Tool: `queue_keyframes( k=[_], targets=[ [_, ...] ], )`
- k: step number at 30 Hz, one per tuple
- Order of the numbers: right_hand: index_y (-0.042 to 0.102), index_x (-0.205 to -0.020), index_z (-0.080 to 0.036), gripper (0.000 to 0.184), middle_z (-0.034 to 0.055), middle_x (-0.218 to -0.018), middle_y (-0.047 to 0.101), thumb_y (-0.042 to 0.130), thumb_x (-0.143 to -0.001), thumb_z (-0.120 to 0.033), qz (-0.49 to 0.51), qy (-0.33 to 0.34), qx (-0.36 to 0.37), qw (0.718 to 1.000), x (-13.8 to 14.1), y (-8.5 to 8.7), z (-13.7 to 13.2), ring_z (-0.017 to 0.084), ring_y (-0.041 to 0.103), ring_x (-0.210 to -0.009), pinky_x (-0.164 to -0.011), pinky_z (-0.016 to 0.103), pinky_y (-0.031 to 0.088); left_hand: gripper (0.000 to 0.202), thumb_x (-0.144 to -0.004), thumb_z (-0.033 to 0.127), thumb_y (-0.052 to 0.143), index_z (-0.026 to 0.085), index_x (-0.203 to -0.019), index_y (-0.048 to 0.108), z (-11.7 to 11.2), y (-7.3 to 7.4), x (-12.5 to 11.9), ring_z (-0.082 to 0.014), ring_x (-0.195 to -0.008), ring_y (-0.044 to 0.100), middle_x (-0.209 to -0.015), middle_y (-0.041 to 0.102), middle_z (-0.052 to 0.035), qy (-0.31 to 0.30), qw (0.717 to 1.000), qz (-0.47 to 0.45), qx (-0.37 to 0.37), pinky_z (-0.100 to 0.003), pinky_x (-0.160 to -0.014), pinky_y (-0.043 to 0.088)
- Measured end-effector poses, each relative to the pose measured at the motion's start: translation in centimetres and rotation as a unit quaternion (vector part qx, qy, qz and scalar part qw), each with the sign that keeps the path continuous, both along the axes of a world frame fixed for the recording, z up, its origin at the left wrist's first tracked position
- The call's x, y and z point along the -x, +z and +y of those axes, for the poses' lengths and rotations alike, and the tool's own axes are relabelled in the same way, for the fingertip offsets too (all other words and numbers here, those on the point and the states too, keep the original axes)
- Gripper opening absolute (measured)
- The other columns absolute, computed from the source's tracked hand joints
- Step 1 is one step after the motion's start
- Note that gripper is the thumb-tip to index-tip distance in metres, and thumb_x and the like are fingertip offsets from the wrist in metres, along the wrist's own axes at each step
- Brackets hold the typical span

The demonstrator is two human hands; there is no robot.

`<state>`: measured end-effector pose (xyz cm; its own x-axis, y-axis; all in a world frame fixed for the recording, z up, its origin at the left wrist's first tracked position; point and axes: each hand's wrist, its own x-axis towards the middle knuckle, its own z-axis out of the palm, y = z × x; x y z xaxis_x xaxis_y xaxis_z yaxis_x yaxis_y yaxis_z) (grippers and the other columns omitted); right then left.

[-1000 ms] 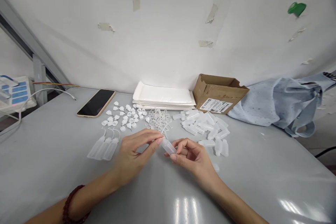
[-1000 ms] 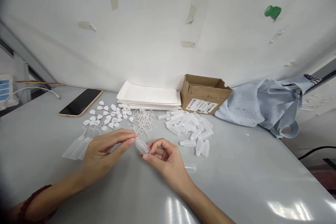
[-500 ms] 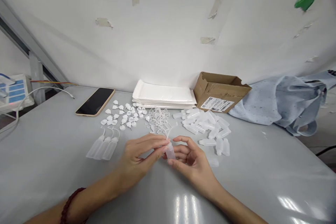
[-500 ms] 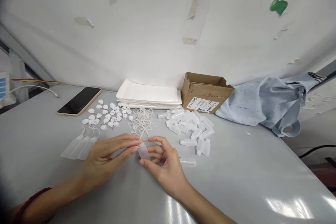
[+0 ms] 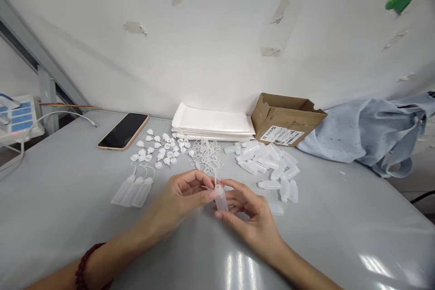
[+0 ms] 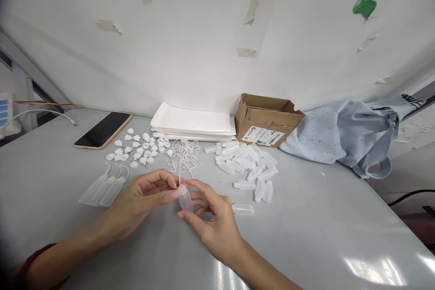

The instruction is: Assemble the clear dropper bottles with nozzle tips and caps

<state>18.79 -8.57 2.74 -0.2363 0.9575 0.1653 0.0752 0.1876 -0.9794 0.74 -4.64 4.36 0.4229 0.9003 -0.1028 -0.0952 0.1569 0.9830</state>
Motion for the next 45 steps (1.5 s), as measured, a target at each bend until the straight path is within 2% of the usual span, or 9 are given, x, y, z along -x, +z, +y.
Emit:
queue_keyframes(
  k=[6, 13, 20, 24, 28, 34, 37, 43, 45],
  targets=[
    [0.059, -0.117, -0.032, 0.048, -0.0004, -0.091, 0.072, 0.073, -0.074, -0.014, -0.024, -0.039, -0.032, 0.998, 0.0, -0.1, 0.0, 0.016, 0.068, -0.072, -0.062, 0.027, 0.056, 0.022, -0.079, 0.038, 0.066, 0.021, -0.094, 0.067, 0.0, -0.2, -0.1, -0.0203, -0.092, 0.065, -0.095, 0.07, -0.0041, 0.012, 0.998, 0.068, -0.013, -0.033, -0.084, 0.052],
    [0.064, -0.11, -0.027, 0.041, 0.0013, -0.083, 0.067, 0.076, -0.072, -0.02, -0.073, -0.09, -0.072, 0.991, 0.0, -0.3, 0.0, 0.013, 0.061, -0.058, -0.052, 0.026, 0.054, 0.023, -0.081, 0.04, 0.061, 0.021, -0.093, 0.066, -0.2, 0.2, -0.1, -0.0201, -0.088, 0.066, -0.09, 0.07, -0.0038, 0.009, 0.994, 0.098, -0.048, -0.032, -0.079, 0.053],
    [0.065, -0.106, -0.026, 0.034, 0.0013, -0.077, 0.059, 0.075, -0.074, -0.029, -0.154, -0.094, -0.125, 0.976, -0.1, -0.3, -0.2, 0.012, 0.056, -0.055, -0.05, 0.025, 0.053, 0.018, -0.081, 0.036, 0.062, 0.019, -0.083, 0.065, -0.3, 0.6, -0.6, -0.018, -0.083, 0.064, -0.083, 0.068, -0.0023, -0.023, 0.994, 0.082, -0.067, -0.03, -0.078, 0.052],
    [0.063, -0.106, -0.025, 0.037, 0.0016, -0.079, 0.061, 0.076, -0.072, -0.033, -0.132, -0.077, -0.083, 0.985, -0.1, -0.4, -0.2, 0.012, 0.057, -0.053, -0.05, 0.026, 0.053, 0.016, -0.084, 0.033, 0.059, 0.019, -0.083, 0.065, -0.3, 0.8, -0.6, -0.0185, -0.085, 0.063, -0.085, 0.067, -0.0027, -0.053, 0.994, 0.063, -0.07, -0.031, -0.081, 0.051],
    [0.056, -0.117, -0.026, 0.047, 0.0026, -0.085, 0.065, 0.073, -0.075, -0.031, -0.077, -0.026, -0.026, 0.996, 0.0, 0.1, -0.4, 0.015, 0.063, -0.061, -0.056, 0.027, 0.054, 0.018, -0.086, 0.033, 0.056, 0.018, -0.083, 0.064, -0.3, 0.7, -0.6, -0.0187, -0.086, 0.061, -0.085, 0.065, -0.0033, -0.06, 0.993, 0.07, -0.077, -0.033, -0.083, 0.05],
    [0.051, -0.127, -0.026, 0.037, 0.004, -0.089, 0.069, 0.052, -0.091, -0.032, 0.018, 0.065, 0.064, 0.996, -0.1, 1.1, -0.3, 0.017, 0.068, -0.074, -0.061, 0.028, 0.052, 0.02, -0.087, 0.035, 0.054, 0.018, -0.083, 0.065, -0.4, 0.6, -0.8, -0.0145, -0.067, 0.06, -0.081, 0.064, -0.0036, -0.09, 0.995, 0.016, -0.049, -0.03, -0.066, 0.054],
    [0.051, -0.124, -0.025, 0.035, 0.0036, -0.087, 0.068, 0.054, -0.09, -0.033, 0.062, 0.068, 0.101, 0.991, -0.1, 1.3, -0.2, 0.017, 0.068, -0.074, -0.06, 0.027, 0.051, 0.021, -0.088, 0.035, 0.053, 0.018, -0.085, 0.065, -0.5, 0.7, -0.7, -0.0144, -0.064, 0.061, -0.076, 0.063, -0.0027, -0.098, 0.994, 0.015, -0.046, -0.03, -0.066, 0.054],
    [0.052, -0.121, -0.024, 0.035, 0.0018, -0.081, 0.066, 0.057, -0.088, -0.034, 0.107, 0.067, 0.11, 0.986, 0.1, 1.2, -0.1, 0.017, 0.068, -0.073, -0.061, 0.028, 0.051, 0.023, -0.09, 0.035, 0.049, 0.018, -0.084, 0.063, -0.3, 1.1, -0.7, -0.0125, -0.058, 0.059, -0.064, 0.059, 0.0008, -0.115, 0.989, 0.06, -0.068, -0.028, -0.065, 0.052],
    [0.053, -0.118, -0.023, 0.034, 0.0015, -0.079, 0.066, 0.058, -0.087, -0.036, 0.11, 0.056, 0.116, 0.986, 0.2, 1.1, 0.0, 0.018, 0.068, -0.074, -0.062, 0.029, 0.052, 0.024, -0.09, 0.037, 0.049, 0.019, -0.084, 0.064, -0.3, 0.9, -0.7, -0.013, -0.059, 0.059, -0.064, 0.06, 0.0007, -0.094, 0.987, 0.095, -0.091, -0.028, -0.064, 0.052]
  ],
)
